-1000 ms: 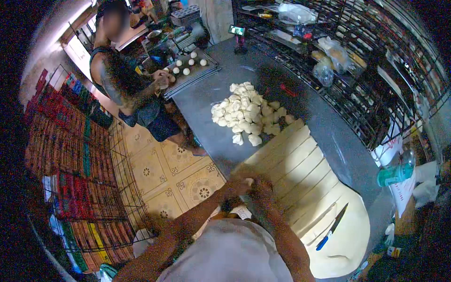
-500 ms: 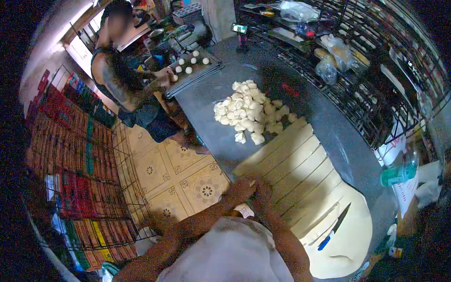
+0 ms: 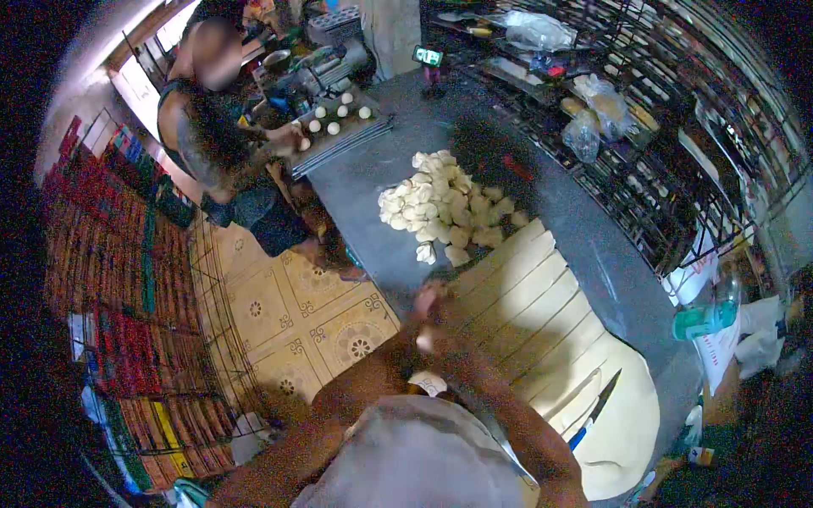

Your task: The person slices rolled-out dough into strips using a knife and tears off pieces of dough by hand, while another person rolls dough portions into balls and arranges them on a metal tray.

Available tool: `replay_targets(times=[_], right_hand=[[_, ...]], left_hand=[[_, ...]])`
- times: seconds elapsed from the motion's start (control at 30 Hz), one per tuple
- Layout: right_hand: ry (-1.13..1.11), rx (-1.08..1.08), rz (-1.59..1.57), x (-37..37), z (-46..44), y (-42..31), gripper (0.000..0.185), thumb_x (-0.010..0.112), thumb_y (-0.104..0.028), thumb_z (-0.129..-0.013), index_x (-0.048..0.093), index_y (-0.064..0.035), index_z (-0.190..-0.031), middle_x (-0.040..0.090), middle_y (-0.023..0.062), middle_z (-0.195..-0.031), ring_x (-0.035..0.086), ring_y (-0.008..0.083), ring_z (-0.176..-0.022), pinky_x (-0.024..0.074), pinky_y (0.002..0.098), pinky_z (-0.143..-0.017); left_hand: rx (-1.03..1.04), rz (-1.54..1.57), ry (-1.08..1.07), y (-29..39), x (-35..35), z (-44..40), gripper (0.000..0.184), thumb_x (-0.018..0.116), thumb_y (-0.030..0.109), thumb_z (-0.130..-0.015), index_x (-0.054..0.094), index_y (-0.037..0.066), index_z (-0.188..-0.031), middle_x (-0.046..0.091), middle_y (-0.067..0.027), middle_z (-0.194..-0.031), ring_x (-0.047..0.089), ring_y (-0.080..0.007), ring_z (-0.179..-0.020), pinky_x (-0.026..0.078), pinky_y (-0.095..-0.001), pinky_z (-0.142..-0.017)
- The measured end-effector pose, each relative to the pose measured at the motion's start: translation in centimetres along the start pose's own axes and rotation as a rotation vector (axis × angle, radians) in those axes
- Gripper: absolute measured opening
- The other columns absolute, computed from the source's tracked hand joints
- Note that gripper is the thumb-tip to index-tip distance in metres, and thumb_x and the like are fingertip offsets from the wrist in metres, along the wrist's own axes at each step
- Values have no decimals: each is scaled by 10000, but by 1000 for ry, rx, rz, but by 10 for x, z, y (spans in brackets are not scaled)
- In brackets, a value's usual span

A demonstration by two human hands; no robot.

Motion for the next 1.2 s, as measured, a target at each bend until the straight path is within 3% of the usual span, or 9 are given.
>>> replay_targets(times=[0.07, 0.1, 0.17, 0.23, 0.33, 0.4, 0.57, 1.07, 1.2], right_hand=[[-14, 12, -41, -9, 29, 28, 487, 671, -188, -888, 568, -47, -1343, 616, 125, -1211, 587, 318, -1079, 465, 418, -919], [-32, 8, -60, -34, -45, -6, 493, 668, -181, -889, 562, -49, -1352, 611, 125, -1223, 582, 318, -1090, 460, 418, -927], [-76, -4, -98, -38, -36, -7, 506, 662, -167, -891, 550, -54, -1370, 601, 124, -1247, 574, 317, -1112, 452, 417, -943], [-116, -11, -124, -25, -36, -37, 519, 657, -154, -893, 538, -58, -1389, 592, 123, -1271, 565, 316, -1134, 444, 417, -959], [-162, -11, -143, -16, 8, -20, 534, 651, -140, -895, 526, -63, -1408, 583, 122, -1295, 557, 314, -1156, 436, 417, -975], [186, -214, 359, -8, 29, -17, 565, 682, -154, -840, 521, -63, -1375, 583, 171, -1261, 557, 380, -1140, 440, 468, -981], [191, -75, 98, 82, 18, 120, 561, 714, -155, -779, 600, -41, -1316, 599, 193, -1294, 586, 399, -1070, 477, 469, -959], [224, 89, -230, 46, 26, 74, 386, 716, -248, -858, 628, -59, -1182, 662, 132, -1115, 612, 349, -979, 481, 461, -877], [164, 92, -411, 49, 19, 61, 304, 684, -229, -901, 660, -40, -1138, 678, 115, -1080, 610, 289, -935, 496, 415, -837]], left_hand=[[382, -51, 65, 167, -145, -47, 632, 763, 265, -848, 523, 25, -1381, 686, -180, -1117, 623, -309, -775, 524, -487, -681], [411, 29, -32, 180, -170, -57, 657, 778, 268, -839, 522, 31, -1396, 666, -185, -1177, 632, -318, -844, 530, -460, -723], [434, 97, -126, 176, -178, -52, 682, 792, 270, -830, 522, 38, -1411, 645, -189, -1237, 642, -327, -914, 535, -433, -765], [106, 463, -809, 154, -137, -19, 613, 731, 141, -815, 589, 1, -1394, 576, -178, -1417, 571, -304, -1188, 494, -437, -961], [87, 401, -649, 110, -75, 44, 479, 704, 243, -869, 618, 18, -1283, 619, -142, -1223, 606, -312, -1020, 504, -458, -862], [60, 342, -493, 85, -51, 72, 398, 677, 345, -923, 647, 35, -1171, 663, -105, -1028, 640, -320, -852, 514, -479, -764], [320, 498, -515, 142, -85, 51, 373, 651, 335, -944, 655, 15, -1135, 661, -136, -995, 643, -364, -854, 508, -503, -768], [-211, -151, -418, 161, -81, 50, 445, 542, 464, -997, 672, 57, -1121, 693, -153, -944, 678, -372, -846, 528, -493, -746], [130, -124, -200, 143, -79, 64, 476, 535, 493, -993, 682, 68, -1149, 705, -142, -971, 682, -355, -810, 537, -468, -706]])
Point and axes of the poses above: each hand's wrist, its own z-axis away from the middle knuckle, its own x-axis out of the palm, y = z × x, the point moved 3 cm from there along -z, towards the middle knuckle
